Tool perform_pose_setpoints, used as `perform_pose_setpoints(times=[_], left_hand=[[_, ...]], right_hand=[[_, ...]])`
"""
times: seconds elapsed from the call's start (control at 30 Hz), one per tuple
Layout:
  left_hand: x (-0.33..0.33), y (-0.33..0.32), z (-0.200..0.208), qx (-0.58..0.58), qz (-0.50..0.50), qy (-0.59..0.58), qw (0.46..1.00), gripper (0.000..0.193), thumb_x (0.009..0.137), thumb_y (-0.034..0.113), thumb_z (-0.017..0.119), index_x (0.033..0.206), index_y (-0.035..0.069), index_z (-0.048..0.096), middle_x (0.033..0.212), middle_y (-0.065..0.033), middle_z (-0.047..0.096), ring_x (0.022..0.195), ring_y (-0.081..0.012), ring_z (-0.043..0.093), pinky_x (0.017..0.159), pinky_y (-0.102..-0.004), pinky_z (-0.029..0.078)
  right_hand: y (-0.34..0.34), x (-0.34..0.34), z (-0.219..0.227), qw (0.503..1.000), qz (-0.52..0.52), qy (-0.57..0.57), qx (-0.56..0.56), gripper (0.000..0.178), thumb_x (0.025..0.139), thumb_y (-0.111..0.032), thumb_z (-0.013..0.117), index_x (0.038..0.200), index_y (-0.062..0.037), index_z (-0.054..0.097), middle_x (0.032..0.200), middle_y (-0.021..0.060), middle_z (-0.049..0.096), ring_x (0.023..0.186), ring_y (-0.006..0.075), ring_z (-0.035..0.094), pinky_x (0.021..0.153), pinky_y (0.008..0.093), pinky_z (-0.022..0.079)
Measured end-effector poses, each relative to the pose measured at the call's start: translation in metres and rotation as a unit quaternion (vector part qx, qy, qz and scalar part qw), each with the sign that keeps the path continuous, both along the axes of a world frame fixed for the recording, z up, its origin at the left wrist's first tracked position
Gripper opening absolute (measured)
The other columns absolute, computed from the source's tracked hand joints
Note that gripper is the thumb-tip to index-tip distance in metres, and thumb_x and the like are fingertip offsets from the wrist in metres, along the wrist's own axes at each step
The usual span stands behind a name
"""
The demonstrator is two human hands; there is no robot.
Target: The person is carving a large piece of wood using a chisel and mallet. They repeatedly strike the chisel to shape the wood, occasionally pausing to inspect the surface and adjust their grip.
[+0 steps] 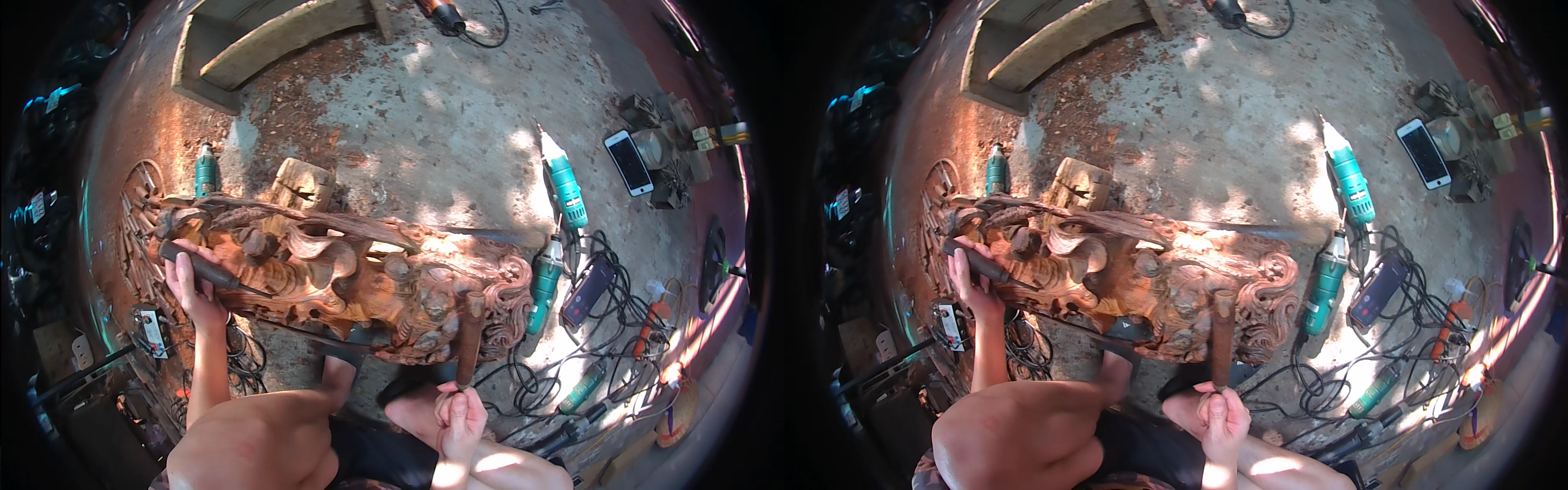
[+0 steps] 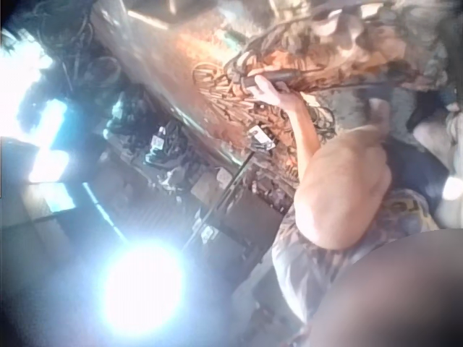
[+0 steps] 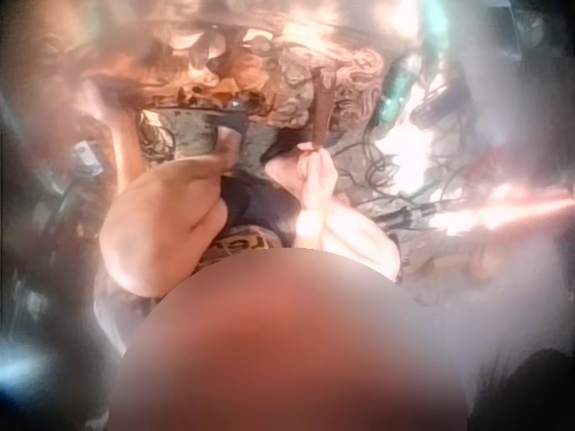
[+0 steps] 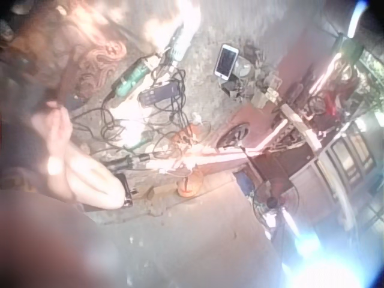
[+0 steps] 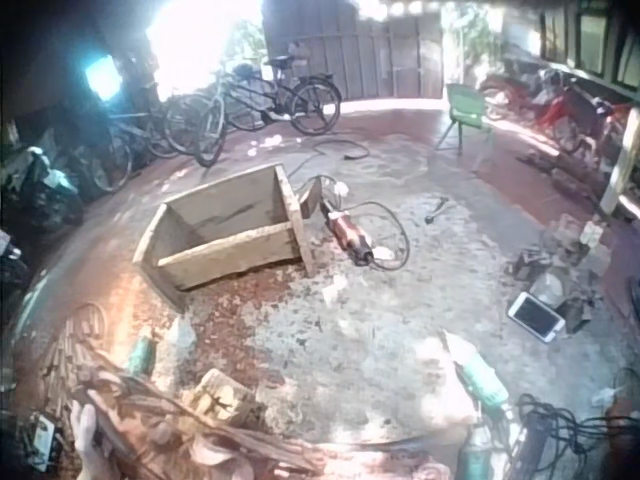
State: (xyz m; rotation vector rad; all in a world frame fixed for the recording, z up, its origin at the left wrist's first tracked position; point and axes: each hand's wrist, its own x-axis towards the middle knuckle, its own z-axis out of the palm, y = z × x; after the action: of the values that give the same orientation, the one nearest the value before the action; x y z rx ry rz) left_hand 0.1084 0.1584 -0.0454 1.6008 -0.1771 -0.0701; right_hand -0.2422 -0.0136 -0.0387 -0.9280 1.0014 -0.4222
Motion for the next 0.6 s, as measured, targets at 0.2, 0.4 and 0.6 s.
perform_pose_setpoints(times=[0.2,0.4,0.6], left_hand=[[0.001,0.001,-0.0016,-0.003,0.01,0.002,1.0,0.026,0.104,0.031,0.052,0.109,0.006,0.052,0.084,-0.0075,0.058,0.077,-0.0135,0.058,0.066,-0.025,0.05],[0.003,0.0015,-0.0058,-0.003,0.022,0.007,1.0,0.024,0.104,0.03,0.053,0.109,0.007,0.054,0.084,-0.0061,0.061,0.075,-0.0123,0.061,0.062,-0.0194,0.046],[0.0022,-0.001,-0.0046,-0.011,0.024,0.011,1.0,0.023,0.105,0.028,0.052,0.107,0.006,0.053,0.084,-0.0072,0.059,0.078,-0.0147,0.059,0.07,-0.0262,0.05]], right_hand=[[0.001,-0.0023,0.0016,1.0,-0.012,-0.006,0.016,0.034,0.107,-0.021,0.05,0.108,0.0114,0.062,0.062,-0.0026,0.043,0.055,0.005,0.037,0.052,0.0218,0.028],[-0.0004,-0.0092,0.0016,0.998,-0.046,-0.032,0.025,0.036,0.107,-0.023,0.051,0.107,0.0124,0.058,0.064,-0.0011,0.043,0.057,0.0076,0.04,0.057,0.0227,0.032],[0.0015,-0.0084,-0.0015,0.997,-0.066,-0.032,0.038,0.036,0.107,-0.023,0.05,0.105,0.0122,0.058,0.063,-0.0003,0.043,0.056,0.0078,0.039,0.056,0.0226,0.032]])
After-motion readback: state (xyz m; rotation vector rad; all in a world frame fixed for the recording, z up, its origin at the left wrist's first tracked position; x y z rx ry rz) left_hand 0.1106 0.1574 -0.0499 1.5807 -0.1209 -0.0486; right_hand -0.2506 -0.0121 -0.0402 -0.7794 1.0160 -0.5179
